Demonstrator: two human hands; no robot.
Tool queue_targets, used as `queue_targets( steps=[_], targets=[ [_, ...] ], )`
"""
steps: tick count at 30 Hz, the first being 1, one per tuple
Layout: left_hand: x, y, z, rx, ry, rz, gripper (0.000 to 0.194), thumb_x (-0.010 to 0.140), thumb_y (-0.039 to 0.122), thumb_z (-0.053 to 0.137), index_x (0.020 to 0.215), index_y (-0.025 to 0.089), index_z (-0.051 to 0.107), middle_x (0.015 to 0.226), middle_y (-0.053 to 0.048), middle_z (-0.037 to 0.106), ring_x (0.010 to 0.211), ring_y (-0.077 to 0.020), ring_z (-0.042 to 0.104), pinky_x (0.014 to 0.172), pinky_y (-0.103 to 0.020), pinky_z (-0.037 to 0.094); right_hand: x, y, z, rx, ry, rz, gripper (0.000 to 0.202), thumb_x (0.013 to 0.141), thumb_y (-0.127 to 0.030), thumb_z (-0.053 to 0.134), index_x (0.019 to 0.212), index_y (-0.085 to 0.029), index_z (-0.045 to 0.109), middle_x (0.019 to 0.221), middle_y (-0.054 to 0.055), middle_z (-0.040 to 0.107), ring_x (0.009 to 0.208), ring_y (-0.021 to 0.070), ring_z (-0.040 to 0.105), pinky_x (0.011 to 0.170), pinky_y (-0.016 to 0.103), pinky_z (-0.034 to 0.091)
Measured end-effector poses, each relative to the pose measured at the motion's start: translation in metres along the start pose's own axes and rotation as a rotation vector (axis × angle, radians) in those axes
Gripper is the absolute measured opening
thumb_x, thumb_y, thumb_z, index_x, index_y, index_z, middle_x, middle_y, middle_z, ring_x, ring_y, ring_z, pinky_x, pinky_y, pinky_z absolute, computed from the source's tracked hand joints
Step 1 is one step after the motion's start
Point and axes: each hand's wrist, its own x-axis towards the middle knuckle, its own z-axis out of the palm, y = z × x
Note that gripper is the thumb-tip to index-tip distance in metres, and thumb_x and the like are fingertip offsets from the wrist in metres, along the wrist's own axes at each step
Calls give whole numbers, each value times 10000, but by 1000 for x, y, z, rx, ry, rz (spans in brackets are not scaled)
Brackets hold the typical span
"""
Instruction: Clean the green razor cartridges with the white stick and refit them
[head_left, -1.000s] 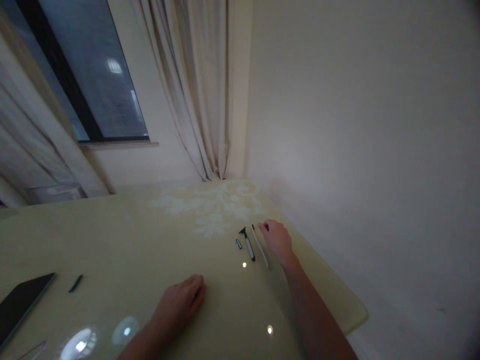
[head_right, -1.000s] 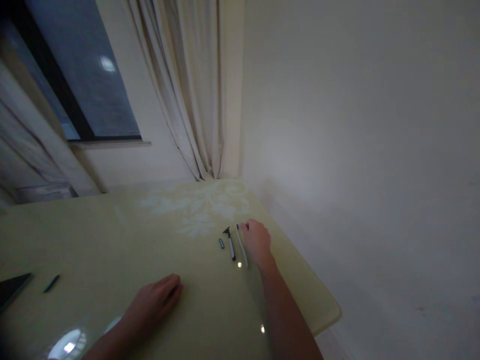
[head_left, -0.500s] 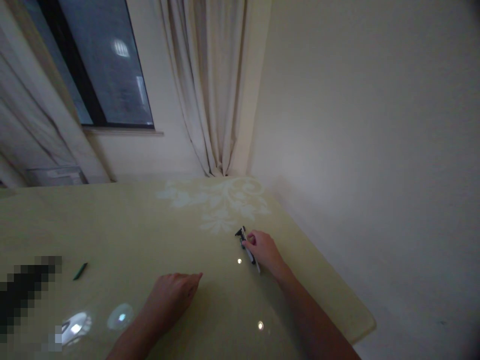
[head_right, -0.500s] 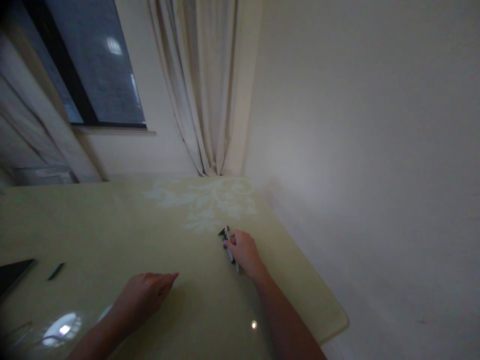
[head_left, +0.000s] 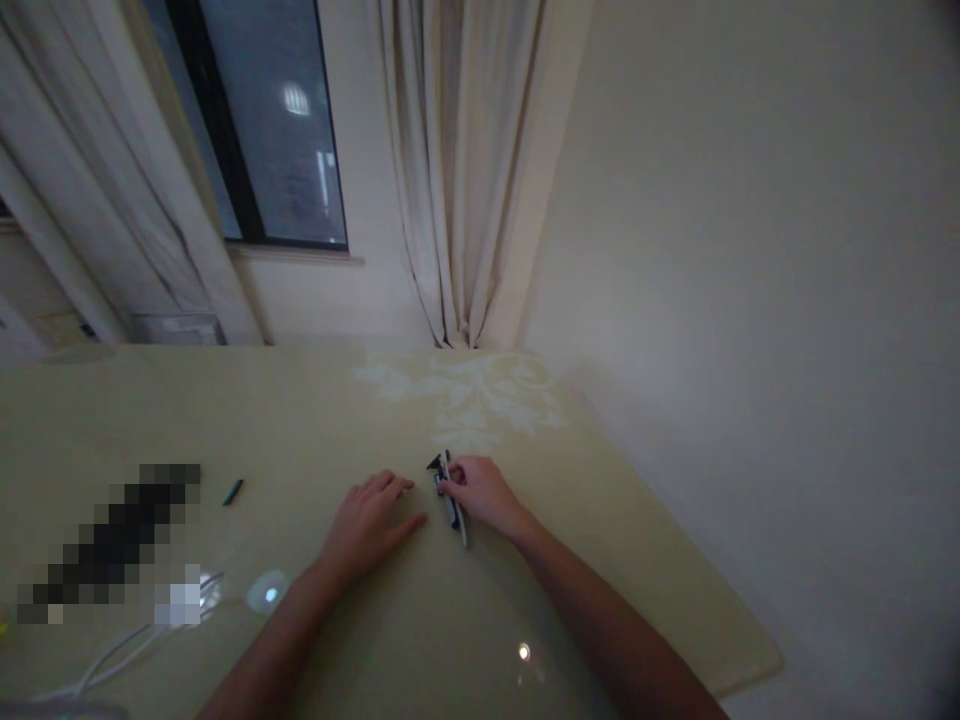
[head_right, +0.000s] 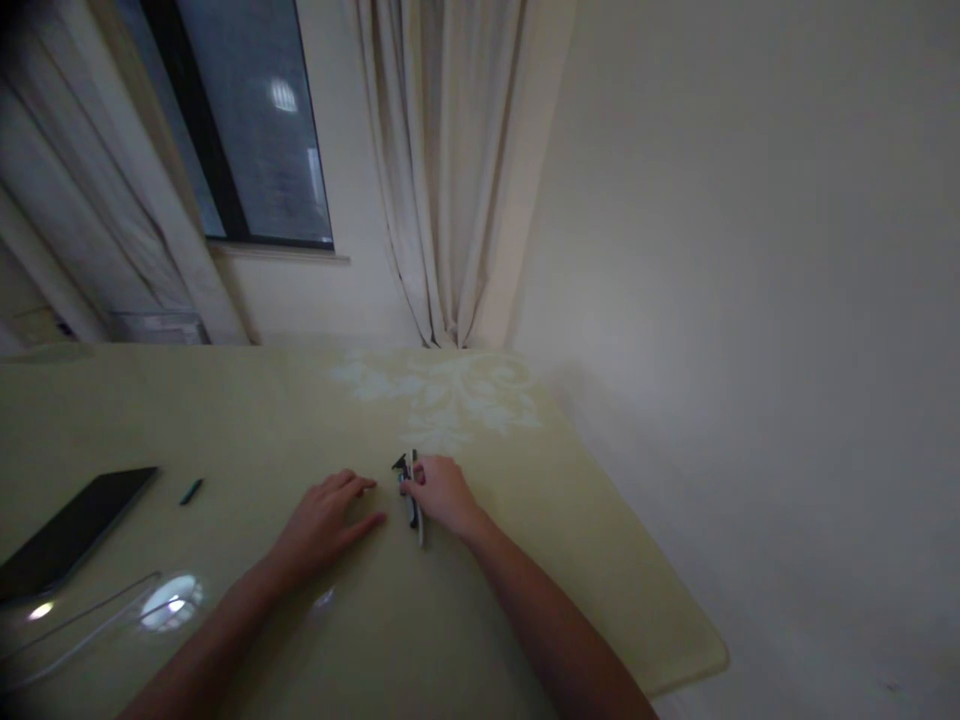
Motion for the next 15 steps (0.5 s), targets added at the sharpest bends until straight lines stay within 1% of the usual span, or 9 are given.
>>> queue_targets(
  steps=[3,7,12,15],
  targets=[
    [4,-9,-3,-32,3,-32,459,878,472,736,1269,232,749,1189,-125,731,1160,-335,674,1004,-421,477,10,-14,12,48,-38,-32,95,881,-301,834,923,-215,835,831,28,799,766,193,708,676,250,430],
    [9,-20,-8,-81,-13,-61,450,851,420,755,1267,249,770,1117,-96,744,1070,-301,707,936,-370,506,19,-25,24,117,-89,-72,96,887,-299,822,936,-218,840,799,18,793,736,187,712,667,248,448],
    [11,-34,-13,-113,-22,-96,438,836,364,768,1255,237,774,1065,-76,738,955,-264,714,847,-333,515,30,-27,36,226,-149,-93,89,907,-241,798,985,-210,828,775,-3,778,716,165,722,644,224,472],
    [10,-39,-14,-112,-24,-105,389,849,358,768,1220,241,780,1067,-69,736,926,-248,708,834,-328,503,36,-24,41,282,-175,-89,120,893,-186,804,1012,-197,816,792,-4,771,700,153,718,629,215,482]
  ],
)
